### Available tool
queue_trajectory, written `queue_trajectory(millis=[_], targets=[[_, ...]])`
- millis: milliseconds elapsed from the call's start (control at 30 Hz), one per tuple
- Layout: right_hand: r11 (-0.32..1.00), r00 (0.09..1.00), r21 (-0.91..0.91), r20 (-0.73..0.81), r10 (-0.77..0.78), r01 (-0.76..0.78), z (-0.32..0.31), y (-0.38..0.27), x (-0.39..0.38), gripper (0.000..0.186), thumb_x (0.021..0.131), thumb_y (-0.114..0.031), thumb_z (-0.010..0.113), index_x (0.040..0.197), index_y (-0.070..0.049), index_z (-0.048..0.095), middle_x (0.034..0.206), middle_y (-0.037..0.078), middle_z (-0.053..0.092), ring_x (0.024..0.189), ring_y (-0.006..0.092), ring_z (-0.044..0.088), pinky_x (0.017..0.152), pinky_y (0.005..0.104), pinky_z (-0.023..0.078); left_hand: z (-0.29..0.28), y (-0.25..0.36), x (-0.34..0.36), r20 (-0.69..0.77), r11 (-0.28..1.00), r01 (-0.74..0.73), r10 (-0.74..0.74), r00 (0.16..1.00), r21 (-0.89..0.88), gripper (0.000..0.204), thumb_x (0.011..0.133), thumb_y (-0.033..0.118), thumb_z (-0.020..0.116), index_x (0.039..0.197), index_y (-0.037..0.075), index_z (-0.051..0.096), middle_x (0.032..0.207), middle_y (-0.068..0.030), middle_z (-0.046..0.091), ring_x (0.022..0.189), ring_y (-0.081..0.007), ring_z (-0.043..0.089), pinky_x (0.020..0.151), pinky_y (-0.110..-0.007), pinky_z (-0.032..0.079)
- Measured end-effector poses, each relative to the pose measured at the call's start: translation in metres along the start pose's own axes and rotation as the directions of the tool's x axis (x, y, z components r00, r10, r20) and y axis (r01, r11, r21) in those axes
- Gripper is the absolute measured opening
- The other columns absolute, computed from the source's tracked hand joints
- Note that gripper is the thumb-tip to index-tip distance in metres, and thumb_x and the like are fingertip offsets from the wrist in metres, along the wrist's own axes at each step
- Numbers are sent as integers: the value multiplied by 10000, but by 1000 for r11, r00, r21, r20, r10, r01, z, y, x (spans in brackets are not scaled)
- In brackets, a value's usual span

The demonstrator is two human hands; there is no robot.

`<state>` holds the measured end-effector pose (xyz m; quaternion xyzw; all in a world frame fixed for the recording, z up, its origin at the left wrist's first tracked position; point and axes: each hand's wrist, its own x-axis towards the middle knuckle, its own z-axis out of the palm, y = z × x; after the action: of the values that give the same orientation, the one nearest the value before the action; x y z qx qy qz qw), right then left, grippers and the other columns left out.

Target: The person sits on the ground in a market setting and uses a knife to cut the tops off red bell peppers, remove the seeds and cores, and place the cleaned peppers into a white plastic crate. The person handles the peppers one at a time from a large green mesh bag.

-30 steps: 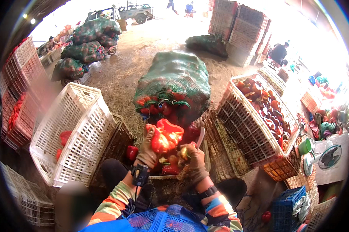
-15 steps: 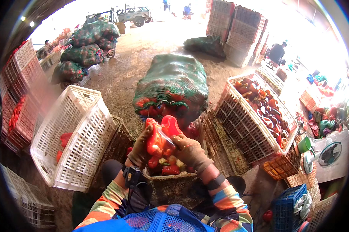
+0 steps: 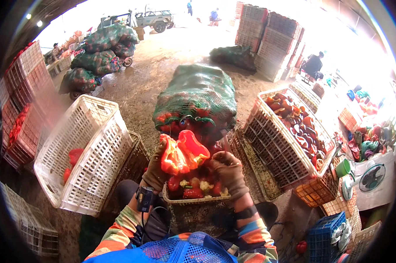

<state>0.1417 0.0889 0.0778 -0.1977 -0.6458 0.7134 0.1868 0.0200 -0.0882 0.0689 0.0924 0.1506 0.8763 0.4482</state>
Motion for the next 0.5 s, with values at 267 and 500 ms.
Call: queue_trajectory(millis=[267,500], targets=[[397,718,-599,555,-420,695,5,-19,1,318,726,-158,695,1030,-103,623,1071,85,613,898,254,627,726,333,512,-6,3,6,-9,998,-16,17,1000,63,396,896,392,537,1138,81,513,1098,-75,566,1051,-207,532,968,-381,399],[294,659,-622,506,-557,726,13,-9,4,187,750,-142,673,918,-100,605,767,73,591,688,228,619,583,321,490,-8,4,4,-70,998,30,-26,997,55,397,891,389,544,1136,77,520,1073,-63,571,1013,-196,536,938,-382,417]])
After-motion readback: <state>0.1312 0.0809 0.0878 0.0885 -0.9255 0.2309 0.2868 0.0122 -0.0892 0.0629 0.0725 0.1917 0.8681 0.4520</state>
